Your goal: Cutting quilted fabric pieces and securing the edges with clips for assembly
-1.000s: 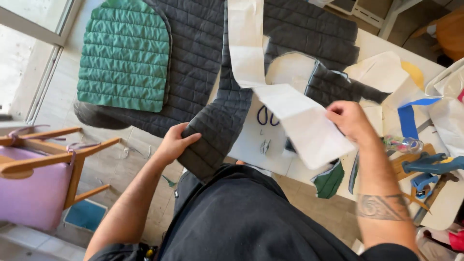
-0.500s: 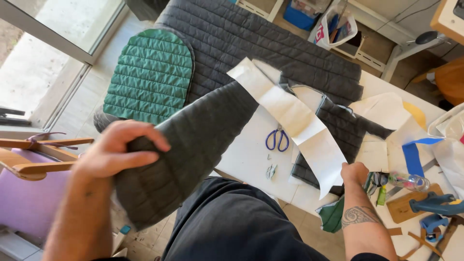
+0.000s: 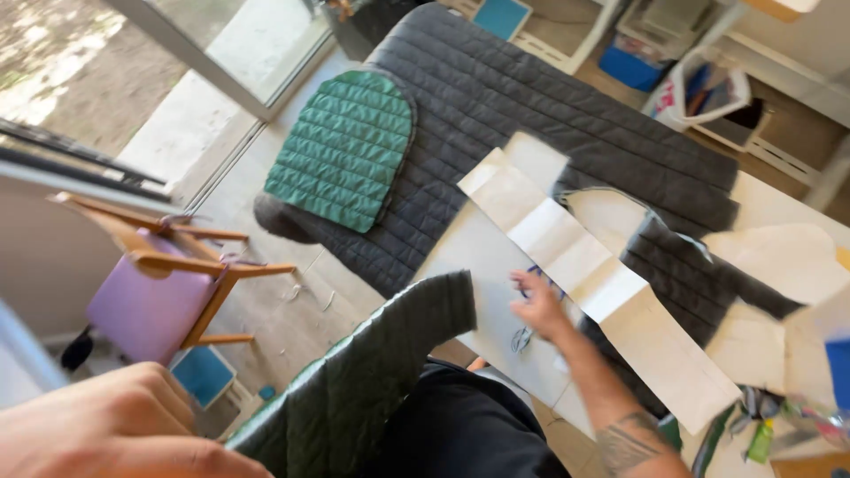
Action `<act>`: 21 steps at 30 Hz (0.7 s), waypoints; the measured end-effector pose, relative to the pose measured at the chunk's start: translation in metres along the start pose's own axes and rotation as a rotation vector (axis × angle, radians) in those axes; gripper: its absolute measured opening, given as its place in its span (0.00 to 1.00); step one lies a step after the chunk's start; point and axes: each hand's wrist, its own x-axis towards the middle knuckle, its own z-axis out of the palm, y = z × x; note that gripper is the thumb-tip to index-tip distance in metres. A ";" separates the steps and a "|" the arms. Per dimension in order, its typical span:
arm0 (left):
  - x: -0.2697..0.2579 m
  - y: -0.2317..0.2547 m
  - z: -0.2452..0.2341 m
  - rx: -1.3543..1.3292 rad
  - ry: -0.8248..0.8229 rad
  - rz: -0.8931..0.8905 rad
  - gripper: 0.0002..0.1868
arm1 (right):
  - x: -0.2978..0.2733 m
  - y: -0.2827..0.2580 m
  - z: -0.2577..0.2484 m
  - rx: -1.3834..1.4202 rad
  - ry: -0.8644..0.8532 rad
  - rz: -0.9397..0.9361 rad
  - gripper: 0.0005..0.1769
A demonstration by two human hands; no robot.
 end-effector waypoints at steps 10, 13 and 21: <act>-0.110 -0.033 0.065 -0.341 -0.149 -0.119 0.39 | -0.039 -0.118 0.170 -0.245 -0.889 -0.303 0.57; -0.144 -0.052 0.064 -0.340 -0.080 -0.064 0.39 | -0.026 -0.158 0.198 -0.233 -0.770 -0.253 0.57; -0.254 -0.151 0.033 -0.342 -0.099 0.087 0.36 | 0.033 -0.319 0.276 -0.499 -1.096 -0.239 0.26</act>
